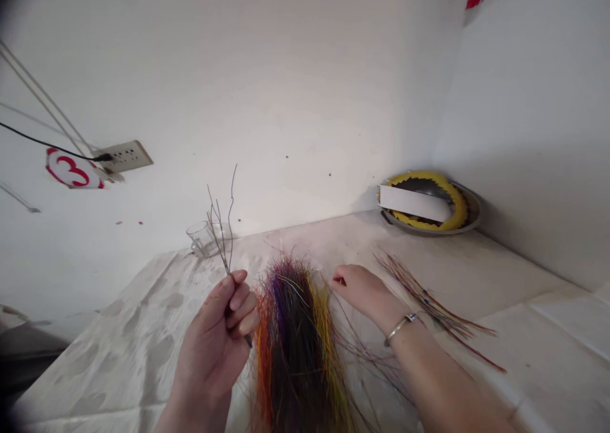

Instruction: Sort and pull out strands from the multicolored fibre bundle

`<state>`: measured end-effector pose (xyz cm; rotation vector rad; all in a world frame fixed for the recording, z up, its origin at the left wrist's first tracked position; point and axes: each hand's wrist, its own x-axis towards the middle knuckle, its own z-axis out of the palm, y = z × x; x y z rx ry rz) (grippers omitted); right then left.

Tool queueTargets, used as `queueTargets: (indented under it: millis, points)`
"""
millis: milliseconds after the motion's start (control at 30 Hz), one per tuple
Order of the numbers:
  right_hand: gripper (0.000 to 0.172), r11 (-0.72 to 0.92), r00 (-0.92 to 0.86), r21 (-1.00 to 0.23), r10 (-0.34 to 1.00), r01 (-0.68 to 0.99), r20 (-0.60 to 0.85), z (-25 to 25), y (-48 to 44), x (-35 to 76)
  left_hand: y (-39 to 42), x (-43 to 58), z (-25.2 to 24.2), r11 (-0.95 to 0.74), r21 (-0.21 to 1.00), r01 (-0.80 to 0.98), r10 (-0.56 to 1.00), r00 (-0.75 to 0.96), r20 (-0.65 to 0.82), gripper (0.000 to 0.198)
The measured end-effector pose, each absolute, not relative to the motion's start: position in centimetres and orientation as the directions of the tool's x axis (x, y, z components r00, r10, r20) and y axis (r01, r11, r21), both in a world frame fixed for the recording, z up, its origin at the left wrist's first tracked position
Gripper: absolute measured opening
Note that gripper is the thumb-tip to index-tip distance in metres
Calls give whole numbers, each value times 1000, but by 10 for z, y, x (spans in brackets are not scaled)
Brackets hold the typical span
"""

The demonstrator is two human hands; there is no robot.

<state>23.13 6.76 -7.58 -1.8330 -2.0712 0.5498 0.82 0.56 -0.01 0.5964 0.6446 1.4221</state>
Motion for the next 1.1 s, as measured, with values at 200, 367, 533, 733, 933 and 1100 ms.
queueTargets:
  millis: [200, 367, 533, 733, 933, 1100]
  points:
    - [20, 52, -132, -368, 972, 928, -196, -99, 75, 231, 7, 8, -3, 37, 738, -674, 999, 18, -33, 13]
    - [22, 58, -147, -350, 961, 935, -233, -102, 75, 229, 8, 8, -3, 38, 741, -671, 999, 21, -33, 13]
    - [22, 25, -105, -356, 972, 934, -209, -101, 78, 243, 8, 8, -4, 31, 746, -665, 1000, 21, -24, 12]
    - [24, -110, 44, -310, 977, 944, -211, -103, 84, 267, 11, 8, -6, 27, 743, -668, 1000, 8, -29, 14]
    - [27, -190, 131, -264, 965, 946, -227, -118, 87, 260, 11, 8, -7, 28, 748, -664, 1000, 10, -28, 14]
    - [28, -191, 139, -231, 965, 954, -223, -129, 87, 253, 8, 11, -6, 44, 747, -664, 999, 20, -41, 13]
